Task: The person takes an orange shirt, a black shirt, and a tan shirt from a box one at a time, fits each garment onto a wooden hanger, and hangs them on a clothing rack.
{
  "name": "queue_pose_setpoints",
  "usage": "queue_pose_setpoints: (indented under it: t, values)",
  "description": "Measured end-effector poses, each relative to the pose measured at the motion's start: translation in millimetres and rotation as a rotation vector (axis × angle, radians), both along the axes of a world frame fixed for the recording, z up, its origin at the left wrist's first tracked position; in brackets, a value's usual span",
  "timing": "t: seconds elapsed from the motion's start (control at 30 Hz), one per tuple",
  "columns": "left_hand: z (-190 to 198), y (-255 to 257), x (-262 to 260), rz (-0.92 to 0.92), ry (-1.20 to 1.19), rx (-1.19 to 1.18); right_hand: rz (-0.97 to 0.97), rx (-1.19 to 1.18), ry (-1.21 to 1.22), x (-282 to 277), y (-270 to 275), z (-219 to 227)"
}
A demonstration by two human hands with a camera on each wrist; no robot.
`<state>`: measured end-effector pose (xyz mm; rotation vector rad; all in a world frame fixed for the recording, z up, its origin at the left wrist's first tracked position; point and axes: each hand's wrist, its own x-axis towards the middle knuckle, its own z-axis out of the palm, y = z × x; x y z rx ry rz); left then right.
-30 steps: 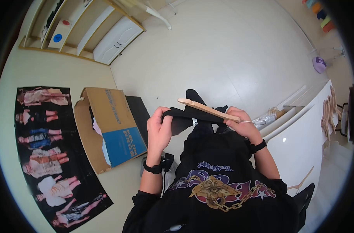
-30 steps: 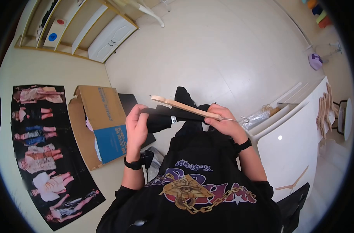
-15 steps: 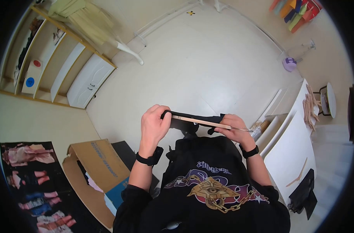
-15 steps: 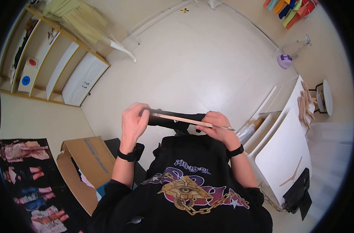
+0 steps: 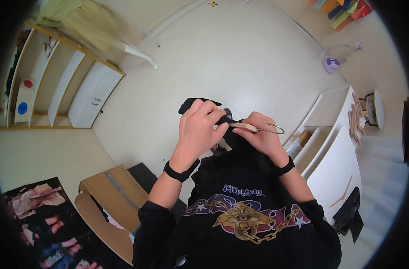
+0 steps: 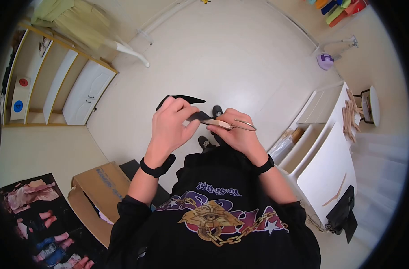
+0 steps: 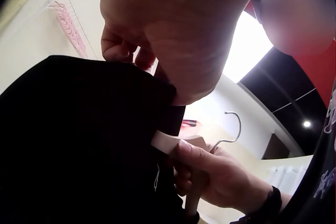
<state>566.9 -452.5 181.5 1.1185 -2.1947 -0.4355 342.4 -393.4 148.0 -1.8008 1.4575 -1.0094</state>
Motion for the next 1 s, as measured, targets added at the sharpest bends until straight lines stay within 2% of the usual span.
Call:
queue_pose_setpoints:
  t: [0.2, 0.3, 0.37, 0.4, 0.43, 0.53, 0.67, 0.77, 0.8, 0.83, 0.9, 0.97, 1.0]
  values:
    - [6.1, -46.3, 20.1, 0.099, -0.102, 0.013, 0.125, 0.040, -0.292, 4.7, -86.2, 7.8]
    - [26.4, -83.5, 33.1, 0.124, -0.110, -0.121, 0.170, 0.022, -0.387, -11.3, -144.7, 14.7]
    - [38.0, -113.6, 39.2, 0.113, -0.154, -0.143, 0.187, 0.071, -0.444, -23.3, -185.2, 22.9]
    - [45.2, -129.3, 38.9, 0.105, -0.195, -0.057, 0.195, 0.064, -0.453, -28.3, -203.7, 29.6]
    - [51.4, -146.9, 34.9, 0.094, -0.235, 0.029, 0.188, 0.040, -0.469, -32.6, -222.5, 32.4]
    - [61.5, -202.0, 7.3, 0.017, -0.259, -0.011, 0.250, -0.131, -0.424, -43.5, -270.2, 37.2]
    - [51.9, -261.4, -30.5, -0.053, -0.218, 0.018, 0.245, -0.060, -0.455, -77.6, -317.5, 34.2]
    - [46.6, -299.0, -52.1, -0.050, -0.185, 0.054, 0.134, 0.055, -0.519, -116.0, -342.4, 27.8]
    - [45.5, -315.3, -57.9, -0.019, -0.172, 0.041, 0.168, -0.075, -0.421, -135.6, -355.5, 17.8]
    - [43.8, -332.6, -61.0, -0.044, -0.165, 0.045, 0.143, -0.074, -0.413, -152.1, -362.7, 13.2]
    - [37.7, -366.6, -61.7, 0.021, -0.082, 0.148, -0.034, -0.164, -0.231, -183.1, -377.6, 6.3]
    - [28.7, -401.4, -63.5, -0.001, -0.016, 0.148, -0.091, -0.142, -0.164, -212.8, -386.8, -3.5]
    - [22.0, -416.4, -63.7, 0.008, 0.006, 0.177, -0.178, -0.045, -0.182, -223.0, -385.8, -9.9]
